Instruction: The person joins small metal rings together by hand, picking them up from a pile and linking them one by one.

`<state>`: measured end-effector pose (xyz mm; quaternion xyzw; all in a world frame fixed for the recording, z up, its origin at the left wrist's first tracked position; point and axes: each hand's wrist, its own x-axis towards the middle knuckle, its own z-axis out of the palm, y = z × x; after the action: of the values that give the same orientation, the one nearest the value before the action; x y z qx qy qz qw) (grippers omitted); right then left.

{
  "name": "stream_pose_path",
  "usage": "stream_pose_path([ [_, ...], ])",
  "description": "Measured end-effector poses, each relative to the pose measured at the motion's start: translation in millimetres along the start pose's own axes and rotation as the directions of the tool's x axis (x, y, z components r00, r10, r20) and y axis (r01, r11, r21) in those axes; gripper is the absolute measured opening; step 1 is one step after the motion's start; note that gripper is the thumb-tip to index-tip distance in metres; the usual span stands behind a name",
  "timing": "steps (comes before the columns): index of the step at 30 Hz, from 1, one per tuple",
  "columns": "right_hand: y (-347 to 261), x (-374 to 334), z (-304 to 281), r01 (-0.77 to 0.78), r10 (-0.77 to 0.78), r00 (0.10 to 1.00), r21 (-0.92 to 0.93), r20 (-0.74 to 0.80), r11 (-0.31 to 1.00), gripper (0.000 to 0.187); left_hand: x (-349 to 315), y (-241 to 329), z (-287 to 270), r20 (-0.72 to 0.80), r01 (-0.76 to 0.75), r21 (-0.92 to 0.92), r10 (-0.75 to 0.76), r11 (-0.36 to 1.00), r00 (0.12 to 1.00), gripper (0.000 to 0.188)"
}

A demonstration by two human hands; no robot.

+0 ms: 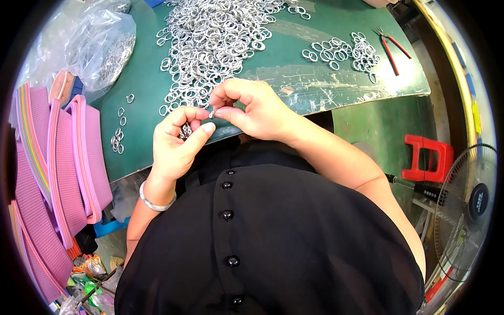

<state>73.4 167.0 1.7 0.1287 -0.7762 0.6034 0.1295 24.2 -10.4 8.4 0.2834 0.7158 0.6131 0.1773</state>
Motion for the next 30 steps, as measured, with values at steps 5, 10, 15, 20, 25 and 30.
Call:
stream_pose_path([
  [5,-1,1,-1,0.038,-0.036,0.999,-0.070,0.036,0.997,0.012,6,-4,1,-0.033,-0.019,0.055,0.021,0.998,0.999,0.008],
  [10,4,1,-5,-0.004,0.001,0.997,-0.038,-0.077,0.999,0.012,11,-5,-8,0.153,0.392,-0.521,-0.369,0.758,0.917,0.008],
  [15,3,0,-6,-0.095,0.093,0.994,-0.026,-0.061,0.995,0.010,12,-11,-12,0.268,0.479,-0.683,-0.420,0.551,0.867,0.010],
  [20,0,0,-6,-0.179,0.178,0.984,-0.006,-0.026,0.984,0.009,14,-11,-13,0.282,0.487,-0.698,-0.424,0.525,0.861,0.011],
  [25,2,-1,-7,-0.195,0.195,0.981,-0.002,-0.020,0.981,0.007,14,-10,-12,0.271,0.479,-0.687,-0.419,0.547,0.867,0.012],
  [30,10,-2,-6,-0.142,0.140,0.989,-0.036,-0.036,0.989,0.008,13,-14,-13,0.325,0.458,-0.727,-0.331,0.511,0.886,0.015],
])
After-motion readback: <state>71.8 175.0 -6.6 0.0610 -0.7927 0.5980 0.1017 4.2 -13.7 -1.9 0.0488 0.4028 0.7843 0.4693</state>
